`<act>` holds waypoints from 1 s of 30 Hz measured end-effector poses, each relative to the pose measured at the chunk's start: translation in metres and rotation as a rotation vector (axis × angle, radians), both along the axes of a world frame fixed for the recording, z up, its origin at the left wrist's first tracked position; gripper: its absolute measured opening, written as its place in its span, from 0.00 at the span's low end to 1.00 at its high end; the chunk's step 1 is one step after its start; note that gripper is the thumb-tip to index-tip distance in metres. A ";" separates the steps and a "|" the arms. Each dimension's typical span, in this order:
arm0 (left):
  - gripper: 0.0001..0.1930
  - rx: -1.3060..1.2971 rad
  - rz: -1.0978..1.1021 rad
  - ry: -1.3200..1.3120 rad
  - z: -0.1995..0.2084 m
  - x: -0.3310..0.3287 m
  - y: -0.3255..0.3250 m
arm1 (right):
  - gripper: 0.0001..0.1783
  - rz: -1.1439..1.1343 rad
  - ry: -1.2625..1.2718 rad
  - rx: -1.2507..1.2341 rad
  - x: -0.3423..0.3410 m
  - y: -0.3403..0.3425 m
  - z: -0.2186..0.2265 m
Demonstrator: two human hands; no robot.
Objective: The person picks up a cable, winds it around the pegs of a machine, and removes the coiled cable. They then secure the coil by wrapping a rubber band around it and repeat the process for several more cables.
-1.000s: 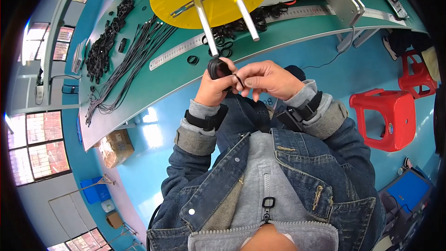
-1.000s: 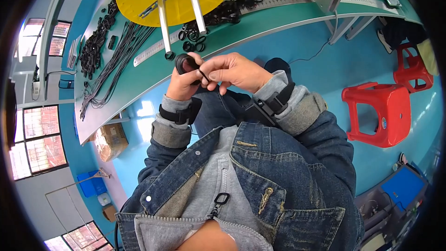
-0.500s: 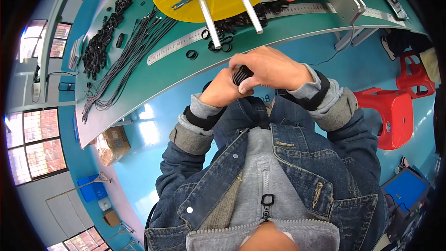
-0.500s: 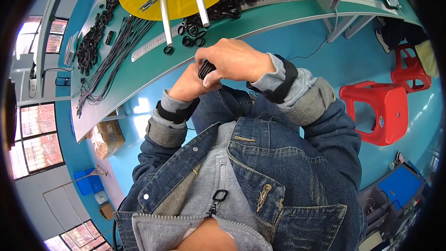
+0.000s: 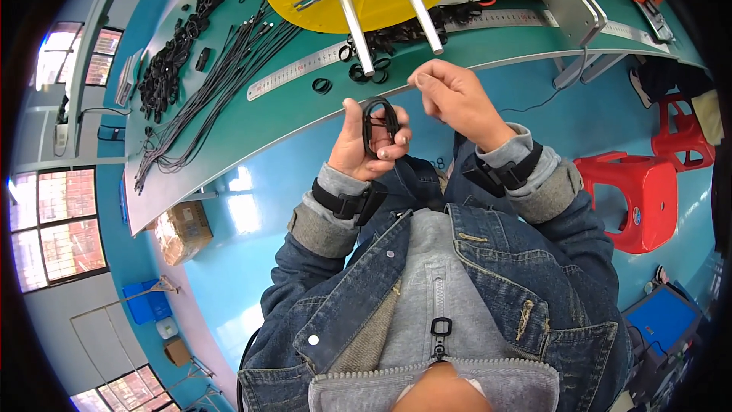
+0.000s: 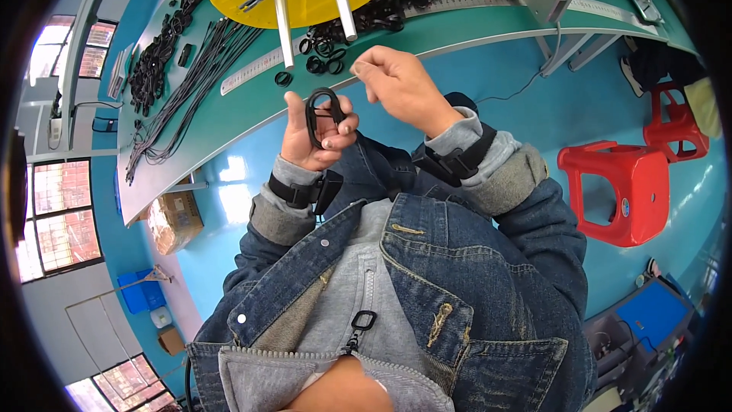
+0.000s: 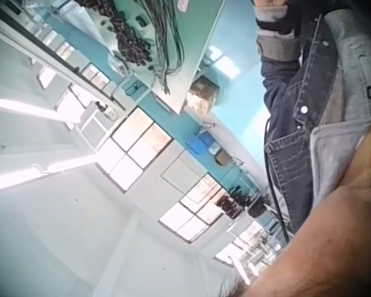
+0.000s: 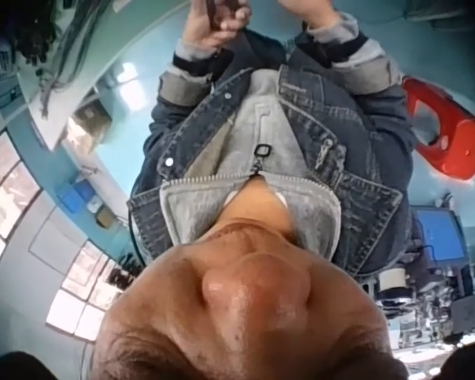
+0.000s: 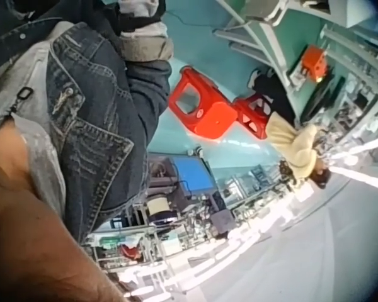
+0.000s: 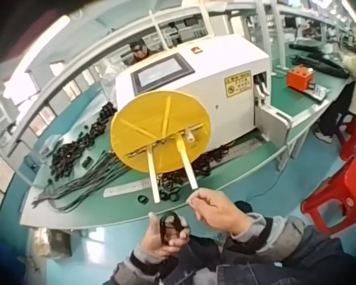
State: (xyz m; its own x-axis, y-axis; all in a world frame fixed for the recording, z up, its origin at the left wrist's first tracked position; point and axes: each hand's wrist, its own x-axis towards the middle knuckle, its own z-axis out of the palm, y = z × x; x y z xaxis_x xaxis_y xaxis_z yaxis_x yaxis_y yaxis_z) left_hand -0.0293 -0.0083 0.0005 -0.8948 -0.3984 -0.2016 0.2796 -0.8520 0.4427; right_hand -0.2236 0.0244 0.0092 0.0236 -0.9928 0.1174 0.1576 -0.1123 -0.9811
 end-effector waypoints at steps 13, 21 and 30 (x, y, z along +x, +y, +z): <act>0.19 -0.878 0.109 -0.385 -0.002 -0.018 0.031 | 0.22 0.049 1.069 -0.265 0.028 0.013 0.016; 0.12 -1.336 0.140 -1.112 -0.045 -0.008 0.034 | 0.21 -0.066 0.955 -0.198 0.053 0.020 -0.017; 0.16 -0.056 0.245 -0.253 -0.012 0.047 0.002 | 0.17 0.076 0.398 0.155 0.019 0.004 -0.035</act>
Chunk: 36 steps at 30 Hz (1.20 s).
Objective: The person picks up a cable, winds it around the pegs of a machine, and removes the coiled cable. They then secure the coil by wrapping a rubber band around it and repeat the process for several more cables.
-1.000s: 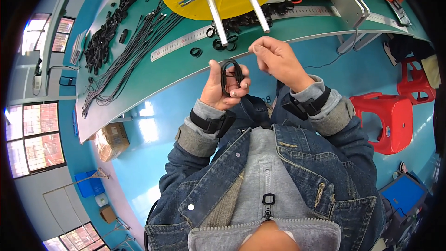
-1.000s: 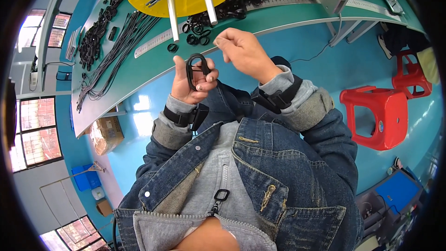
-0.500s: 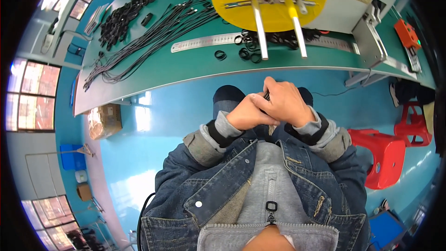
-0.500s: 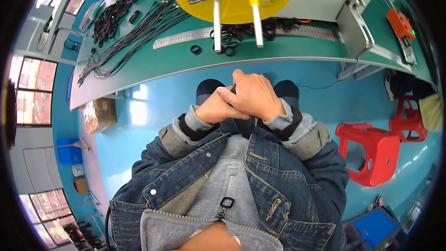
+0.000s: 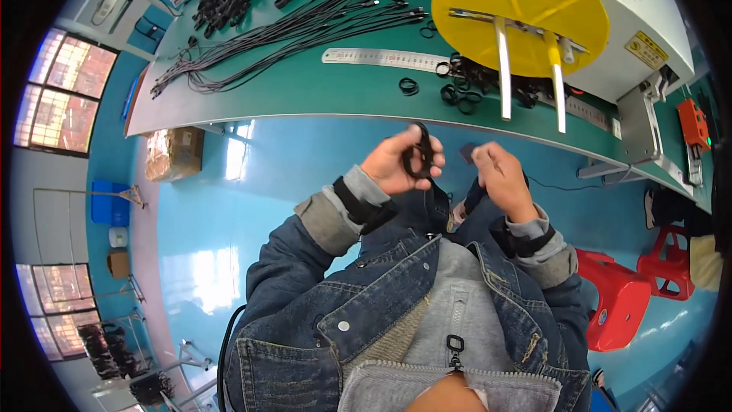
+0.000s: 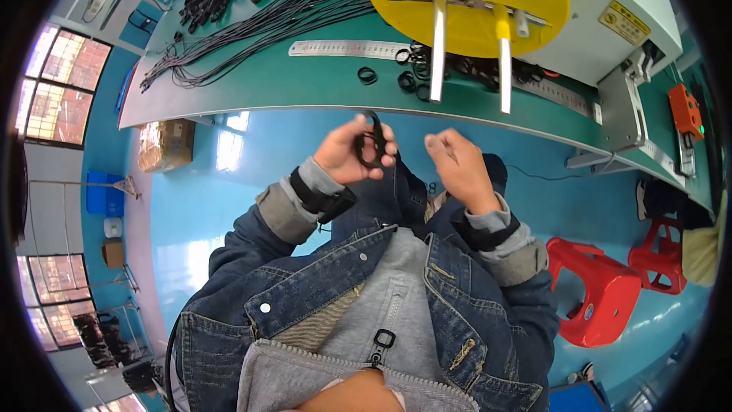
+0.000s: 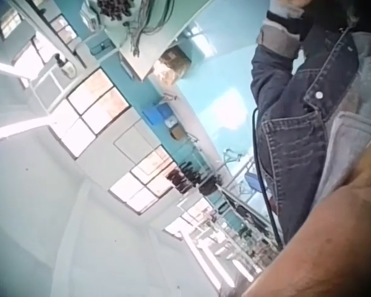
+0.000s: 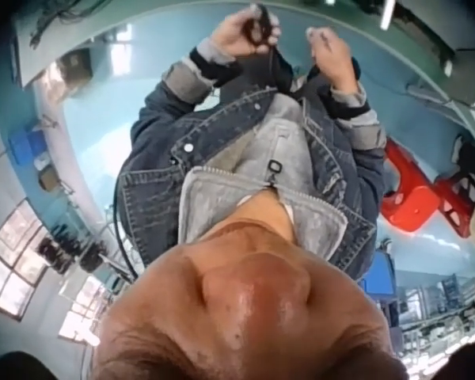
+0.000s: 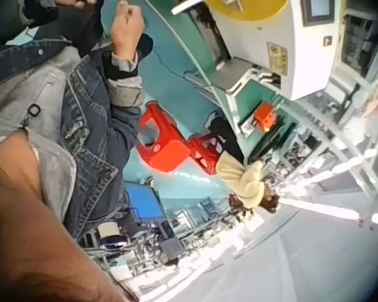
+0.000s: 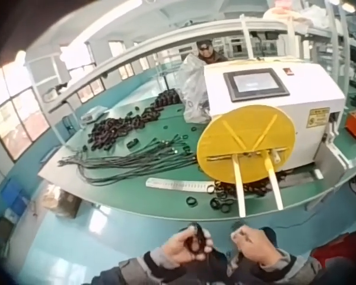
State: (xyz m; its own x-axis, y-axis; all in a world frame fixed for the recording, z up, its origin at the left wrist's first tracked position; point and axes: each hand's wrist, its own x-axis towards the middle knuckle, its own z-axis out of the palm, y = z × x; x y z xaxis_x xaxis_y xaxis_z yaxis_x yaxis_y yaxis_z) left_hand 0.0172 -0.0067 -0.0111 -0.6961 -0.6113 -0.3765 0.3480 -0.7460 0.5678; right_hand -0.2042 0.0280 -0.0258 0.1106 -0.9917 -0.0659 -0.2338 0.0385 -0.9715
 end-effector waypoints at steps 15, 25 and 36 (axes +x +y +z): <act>0.22 -0.488 1.036 -0.226 0.132 0.188 -0.205 | 0.13 0.211 0.179 0.302 -0.010 0.037 -0.060; 0.17 -1.179 0.355 -1.593 0.027 0.158 -0.266 | 0.13 0.200 0.242 0.299 -0.004 0.025 -0.063; 0.12 -1.203 0.362 -1.936 0.014 0.140 -0.282 | 0.10 0.196 0.253 0.324 -0.002 0.024 -0.062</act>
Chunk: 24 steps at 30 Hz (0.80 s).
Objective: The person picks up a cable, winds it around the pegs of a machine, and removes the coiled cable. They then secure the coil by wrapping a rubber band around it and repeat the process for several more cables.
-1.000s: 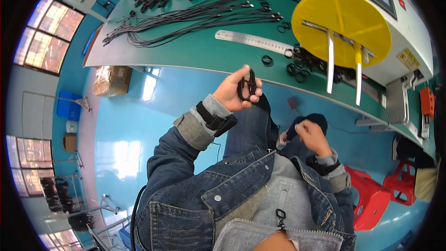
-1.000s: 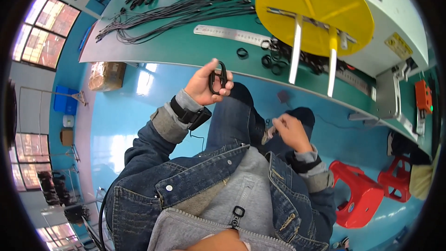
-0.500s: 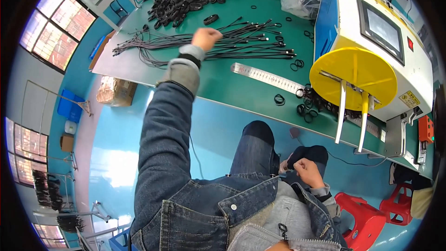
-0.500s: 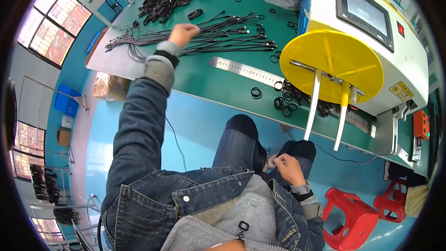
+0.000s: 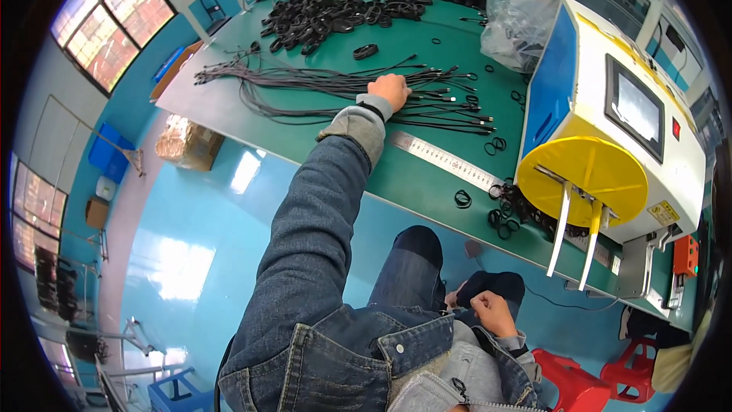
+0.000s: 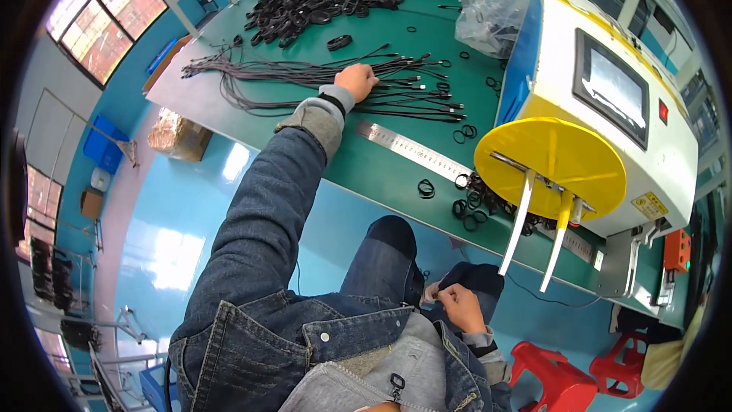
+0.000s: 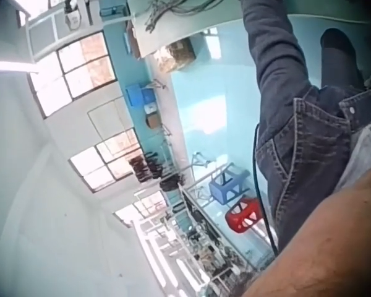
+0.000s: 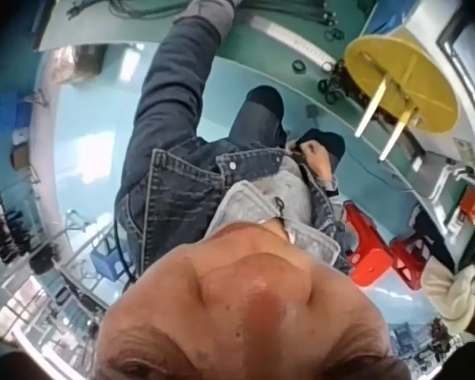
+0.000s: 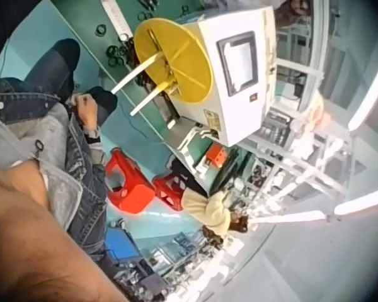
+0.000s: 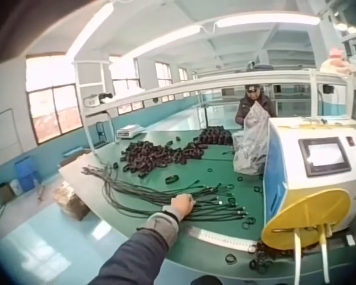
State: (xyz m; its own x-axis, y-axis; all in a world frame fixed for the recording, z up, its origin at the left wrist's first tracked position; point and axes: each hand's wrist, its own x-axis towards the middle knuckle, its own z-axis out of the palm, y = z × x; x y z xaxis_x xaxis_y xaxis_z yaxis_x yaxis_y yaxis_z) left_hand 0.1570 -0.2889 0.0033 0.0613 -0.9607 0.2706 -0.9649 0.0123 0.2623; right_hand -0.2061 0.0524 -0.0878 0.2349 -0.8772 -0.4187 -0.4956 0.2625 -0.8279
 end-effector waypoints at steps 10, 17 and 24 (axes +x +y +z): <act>0.07 -0.631 -0.331 0.647 0.112 0.008 0.107 | 0.09 0.025 -0.028 -0.033 0.001 0.004 0.005; 0.04 -0.360 -0.900 0.280 0.111 -0.047 0.289 | 0.14 -0.258 -0.360 -0.304 0.006 0.012 0.039; 0.05 -0.058 -1.030 0.384 0.091 -0.105 0.326 | 0.20 -0.232 0.166 -1.432 0.003 0.016 0.143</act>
